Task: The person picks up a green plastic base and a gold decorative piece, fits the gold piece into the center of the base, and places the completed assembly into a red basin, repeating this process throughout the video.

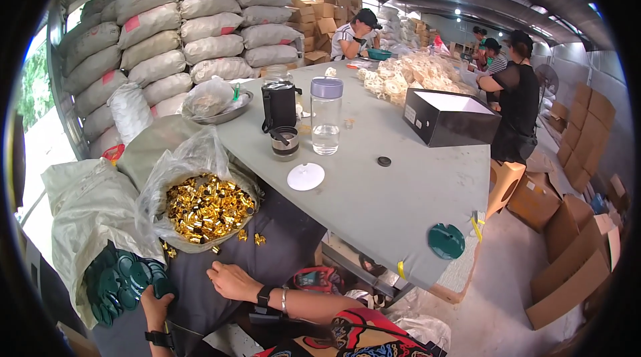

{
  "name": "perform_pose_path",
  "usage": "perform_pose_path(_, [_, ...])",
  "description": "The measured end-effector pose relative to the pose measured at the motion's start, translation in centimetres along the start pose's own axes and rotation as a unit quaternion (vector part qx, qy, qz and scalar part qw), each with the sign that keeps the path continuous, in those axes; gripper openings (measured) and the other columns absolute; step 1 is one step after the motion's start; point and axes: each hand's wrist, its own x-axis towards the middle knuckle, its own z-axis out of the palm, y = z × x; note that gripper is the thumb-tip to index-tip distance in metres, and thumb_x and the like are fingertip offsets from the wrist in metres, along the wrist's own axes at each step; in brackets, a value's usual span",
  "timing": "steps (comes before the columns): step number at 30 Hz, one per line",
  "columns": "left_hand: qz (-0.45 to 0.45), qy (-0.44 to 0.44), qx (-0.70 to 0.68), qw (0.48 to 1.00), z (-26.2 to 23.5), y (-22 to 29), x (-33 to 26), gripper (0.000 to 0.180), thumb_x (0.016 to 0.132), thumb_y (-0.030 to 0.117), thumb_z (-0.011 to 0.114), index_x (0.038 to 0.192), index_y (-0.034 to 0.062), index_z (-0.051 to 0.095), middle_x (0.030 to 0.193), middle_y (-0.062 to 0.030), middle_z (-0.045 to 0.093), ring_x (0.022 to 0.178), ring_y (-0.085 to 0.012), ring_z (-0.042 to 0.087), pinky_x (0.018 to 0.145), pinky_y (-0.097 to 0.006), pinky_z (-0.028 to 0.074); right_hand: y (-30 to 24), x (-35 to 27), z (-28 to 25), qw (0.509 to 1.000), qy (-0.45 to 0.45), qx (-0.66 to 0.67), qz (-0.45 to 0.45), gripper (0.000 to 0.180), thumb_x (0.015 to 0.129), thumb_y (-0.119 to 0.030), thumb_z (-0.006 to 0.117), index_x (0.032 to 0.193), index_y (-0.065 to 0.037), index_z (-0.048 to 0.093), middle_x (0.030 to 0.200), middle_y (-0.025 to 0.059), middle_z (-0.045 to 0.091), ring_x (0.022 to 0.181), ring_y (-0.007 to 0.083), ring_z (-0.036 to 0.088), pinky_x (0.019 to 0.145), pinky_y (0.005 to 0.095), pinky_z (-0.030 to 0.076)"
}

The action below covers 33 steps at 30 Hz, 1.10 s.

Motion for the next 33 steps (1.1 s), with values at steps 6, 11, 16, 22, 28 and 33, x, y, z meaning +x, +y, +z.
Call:
perform_pose_path(6, [0.019, -0.056, -0.168, 0.984, -1.0, 1.1, -1.9, 0.021, 0.067, 0.0, 0.068, 0.086, -0.0052, 0.059, 0.074, -0.0096, 0.061, 0.06, -0.017, 0.058, 0.056, -0.031, 0.047, 0.1, -0.1, 0.0, 1.0, -0.002, -0.019, -0.024, 0.013, 0.084, -0.012, 0.057, 0.087, -0.002, 0.049, 0.082, 0.0145, 0.048, 0.074, 0.0324, 0.058, 0.065, 0.0434, 0.047])
perform_pose_path(11, [-0.206, -0.087, -0.356, 0.908, -2.9, 6.0, -5.4, 0.012, 0.081, 0.004, 0.059, 0.092, -0.0025, 0.058, 0.078, -0.005, 0.059, 0.057, -0.0136, 0.057, 0.042, -0.025, 0.049, -0.1, 0.5, -0.7, 0.998, -0.03, 0.023, 0.042, 0.03, 0.079, -0.01, 0.065, 0.105, -0.002, 0.053, 0.094, 0.016, 0.054, 0.082, 0.0367, 0.058, 0.071, 0.0435, 0.048])
perform_pose_path(16, [-0.26, -0.108, -0.438, 0.854, -3.5, 9.2, -8.1, 0.024, 0.085, 0.009, 0.058, 0.105, -0.0033, 0.058, 0.092, -0.0077, 0.063, 0.074, -0.0147, 0.063, 0.055, -0.026, 0.053, -3.6, 0.1, -2.1, 0.881, -0.076, 0.45, 0.125, 0.025, 0.083, -0.001, 0.065, 0.107, -0.001, 0.06, 0.089, 0.0026, 0.057, 0.068, 0.0076, 0.06, 0.061, 0.0224, 0.05])
perform_pose_path(22, [-0.168, -0.094, -0.436, 0.879, -3.0, 10.4, -10.0, 0.014, 0.085, 0.004, 0.058, 0.098, -0.0012, 0.06, 0.074, -0.0019, 0.062, 0.055, -0.0067, 0.059, 0.044, -0.02, 0.042, -7.5, 0.0, -3.4, 0.882, -0.135, 0.45, 0.046, 0.029, 0.083, 0.005, 0.062, 0.111, -0.001, 0.06, 0.095, 0.0038, 0.057, 0.079, 0.0091, 0.061, 0.067, 0.0215, 0.05])
perform_pose_path(28, [-0.153, -0.08, -0.348, 0.921, -2.8, 10.5, -11.0, 0.007, 0.085, 0.004, 0.058, 0.09, -0.0018, 0.059, 0.068, -0.0004, 0.059, 0.055, -0.0062, 0.059, 0.045, -0.02, 0.042, -8.4, 0.2, -3.8, 0.941, -0.119, 0.305, -0.081, 0.034, 0.079, -0.001, 0.068, 0.111, -0.001, 0.058, 0.096, 0.0108, 0.058, 0.082, 0.022, 0.063, 0.067, 0.0294, 0.051])
perform_pose_path(33, [-0.077, -0.025, -0.262, 0.962, -2.4, 10.7, -11.2, 0.008, 0.079, 0.002, 0.061, 0.078, -0.0027, 0.056, 0.059, -0.0025, 0.054, 0.049, -0.0055, 0.051, 0.043, -0.025, 0.037, -9.3, 0.6, -4.7, 0.965, -0.118, 0.131, -0.192, 0.032, 0.076, -0.002, 0.067, 0.106, 0.001, 0.054, 0.096, 0.0149, 0.057, 0.074, 0.0319, 0.061, 0.063, 0.0374, 0.051])
